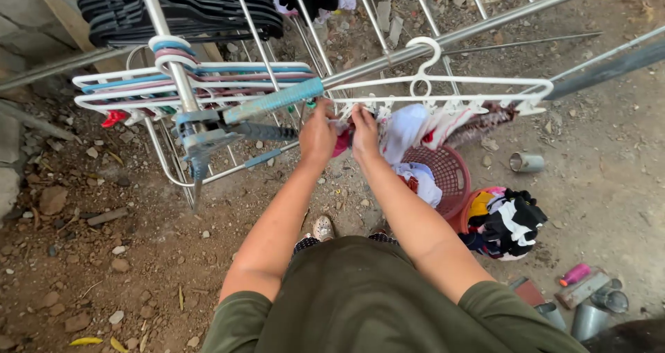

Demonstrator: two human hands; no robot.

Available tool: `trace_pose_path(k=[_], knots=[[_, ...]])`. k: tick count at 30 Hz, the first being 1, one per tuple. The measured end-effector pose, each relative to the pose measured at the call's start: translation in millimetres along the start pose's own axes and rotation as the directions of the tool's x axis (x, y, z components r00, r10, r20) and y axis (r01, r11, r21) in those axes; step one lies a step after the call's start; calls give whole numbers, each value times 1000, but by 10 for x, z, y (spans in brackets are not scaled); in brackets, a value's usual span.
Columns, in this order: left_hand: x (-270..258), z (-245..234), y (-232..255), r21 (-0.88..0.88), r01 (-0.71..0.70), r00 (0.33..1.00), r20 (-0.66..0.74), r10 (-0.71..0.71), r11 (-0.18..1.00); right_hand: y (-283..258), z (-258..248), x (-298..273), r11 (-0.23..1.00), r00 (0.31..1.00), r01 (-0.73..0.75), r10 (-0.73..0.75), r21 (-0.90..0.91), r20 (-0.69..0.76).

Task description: Hanging laundry on a clothes drying rack in an outdoor area.

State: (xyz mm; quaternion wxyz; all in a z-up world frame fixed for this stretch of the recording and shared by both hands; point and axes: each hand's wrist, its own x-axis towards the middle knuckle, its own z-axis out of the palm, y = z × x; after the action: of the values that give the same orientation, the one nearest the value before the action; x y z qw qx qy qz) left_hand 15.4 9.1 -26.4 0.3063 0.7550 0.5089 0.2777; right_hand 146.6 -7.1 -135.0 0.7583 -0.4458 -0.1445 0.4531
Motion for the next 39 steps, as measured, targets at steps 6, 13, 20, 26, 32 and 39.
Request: trace_pose_path(k=[6, 13, 20, 26, 32, 39], knots=[[-22, -47, 172, -134, 47, 995, -84, -58, 990, 116, -184, -22, 997, 994, 68, -65, -33, 88], [48, 246, 13, -395, 47, 976, -177, -127, 917, 39, -136, -36, 998, 984, 48, -39, -50, 174], [93, 117, 283, -133, 76, 965, -241, -106, 988, 26, -111, 22, 992, 989, 45, -27, -122, 147], [207, 315, 104, -218, 79, 974, -189, -121, 973, -222, -23, -134, 971, 977, 33, 19, -238, 211], [281, 419, -52, -301, -24, 995, -101, -7, 953, -701, -78, -246, 807, 947, 215, -36, -551, 318], [111, 420, -211, -231, -229, 972, -102, 211, 946, -2317, 169, -864, -53, 578, 725, -494, -687, 649]])
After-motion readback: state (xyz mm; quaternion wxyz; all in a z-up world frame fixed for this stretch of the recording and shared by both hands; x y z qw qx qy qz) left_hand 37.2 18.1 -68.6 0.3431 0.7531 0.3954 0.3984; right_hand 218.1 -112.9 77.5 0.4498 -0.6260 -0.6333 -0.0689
